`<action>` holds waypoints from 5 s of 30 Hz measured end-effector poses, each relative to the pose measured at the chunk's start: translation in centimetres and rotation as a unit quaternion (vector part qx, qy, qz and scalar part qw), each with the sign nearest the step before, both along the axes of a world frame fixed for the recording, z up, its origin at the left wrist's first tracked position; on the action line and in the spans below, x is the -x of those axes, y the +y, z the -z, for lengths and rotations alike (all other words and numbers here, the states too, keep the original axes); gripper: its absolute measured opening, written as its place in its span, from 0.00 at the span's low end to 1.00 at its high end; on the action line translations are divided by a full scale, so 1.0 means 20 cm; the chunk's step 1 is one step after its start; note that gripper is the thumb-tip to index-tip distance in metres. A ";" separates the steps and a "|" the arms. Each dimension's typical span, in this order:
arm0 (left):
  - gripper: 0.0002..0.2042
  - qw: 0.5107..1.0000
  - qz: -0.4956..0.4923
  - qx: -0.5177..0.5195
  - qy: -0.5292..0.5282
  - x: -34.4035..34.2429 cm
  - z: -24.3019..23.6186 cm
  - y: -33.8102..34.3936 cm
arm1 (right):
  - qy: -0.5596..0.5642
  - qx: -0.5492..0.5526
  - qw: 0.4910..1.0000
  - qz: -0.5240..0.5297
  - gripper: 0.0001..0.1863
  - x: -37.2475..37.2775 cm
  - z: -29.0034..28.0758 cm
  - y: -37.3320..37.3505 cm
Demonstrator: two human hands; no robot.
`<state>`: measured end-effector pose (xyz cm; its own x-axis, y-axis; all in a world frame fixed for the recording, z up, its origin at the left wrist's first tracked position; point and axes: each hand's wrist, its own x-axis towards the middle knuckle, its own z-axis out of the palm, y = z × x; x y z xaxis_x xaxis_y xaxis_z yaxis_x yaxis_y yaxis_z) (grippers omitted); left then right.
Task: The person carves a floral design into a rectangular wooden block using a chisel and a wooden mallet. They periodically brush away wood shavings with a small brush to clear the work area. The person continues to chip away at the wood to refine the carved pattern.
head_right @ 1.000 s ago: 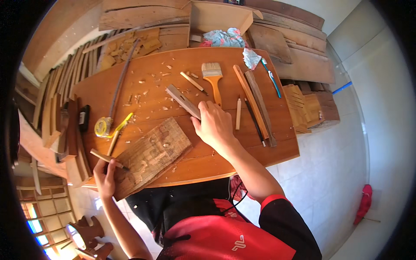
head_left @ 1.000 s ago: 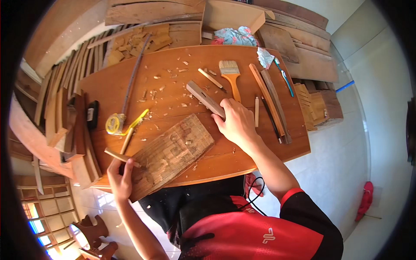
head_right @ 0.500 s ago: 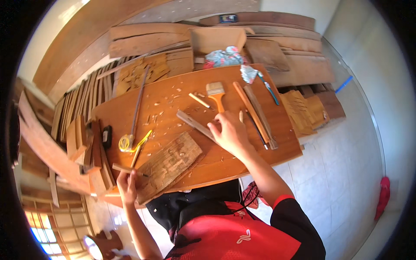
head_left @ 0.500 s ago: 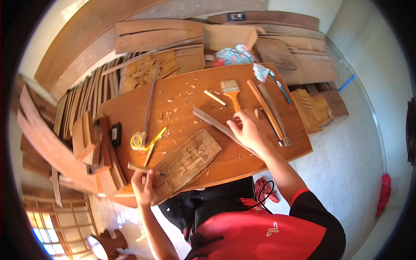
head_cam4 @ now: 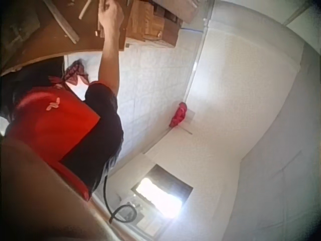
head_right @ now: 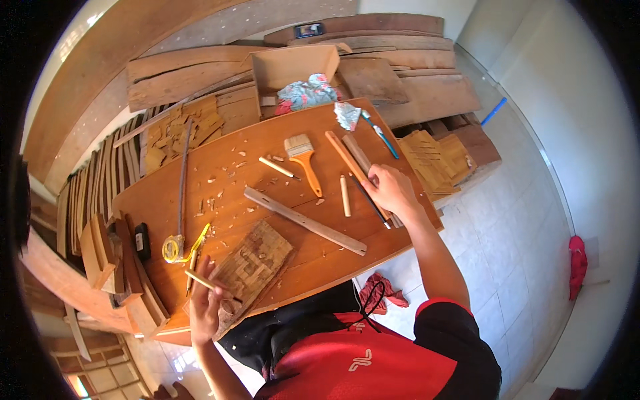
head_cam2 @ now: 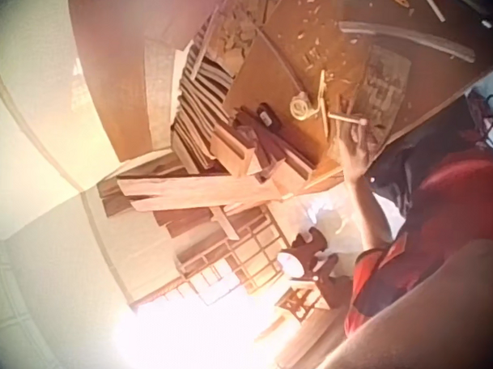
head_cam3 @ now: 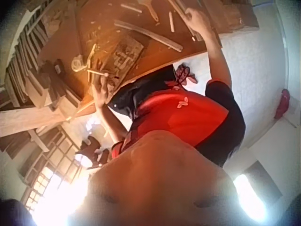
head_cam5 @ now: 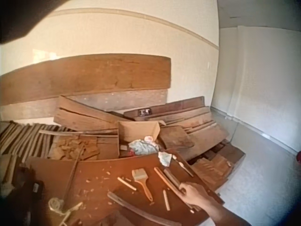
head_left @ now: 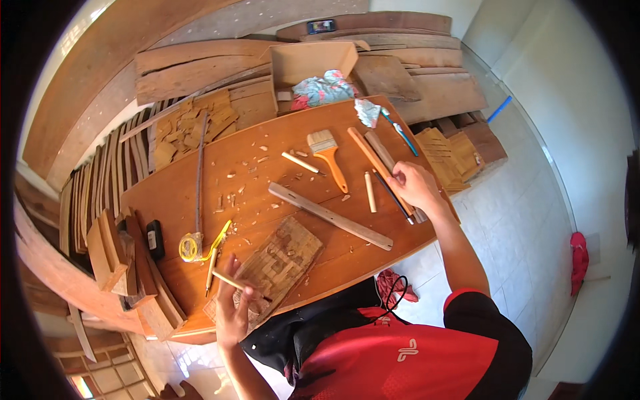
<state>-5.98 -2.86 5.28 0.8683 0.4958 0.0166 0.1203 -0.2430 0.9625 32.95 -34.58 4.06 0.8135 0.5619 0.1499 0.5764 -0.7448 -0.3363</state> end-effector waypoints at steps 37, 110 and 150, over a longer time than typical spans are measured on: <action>0.14 0.974 -0.214 -0.048 0.056 0.41 -0.01 -0.10 | 0.666 -0.314 0.589 -0.334 0.13 0.53 -0.34 0.57; 0.44 0.884 -0.268 -0.367 0.115 0.44 -0.06 -0.12 | 0.078 -0.304 0.921 -0.230 0.11 0.77 -0.11 0.80; 0.16 0.904 -0.237 -0.331 0.134 0.20 0.14 0.02 | 0.206 -0.124 0.876 -0.419 0.07 0.61 -0.31 0.97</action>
<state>-9.98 -2.49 2.44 0.5784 0.7712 0.2657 0.5687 -0.6148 0.5465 20.71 -15.08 10.34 0.1449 0.9792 0.1421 0.6770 0.0066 -0.7359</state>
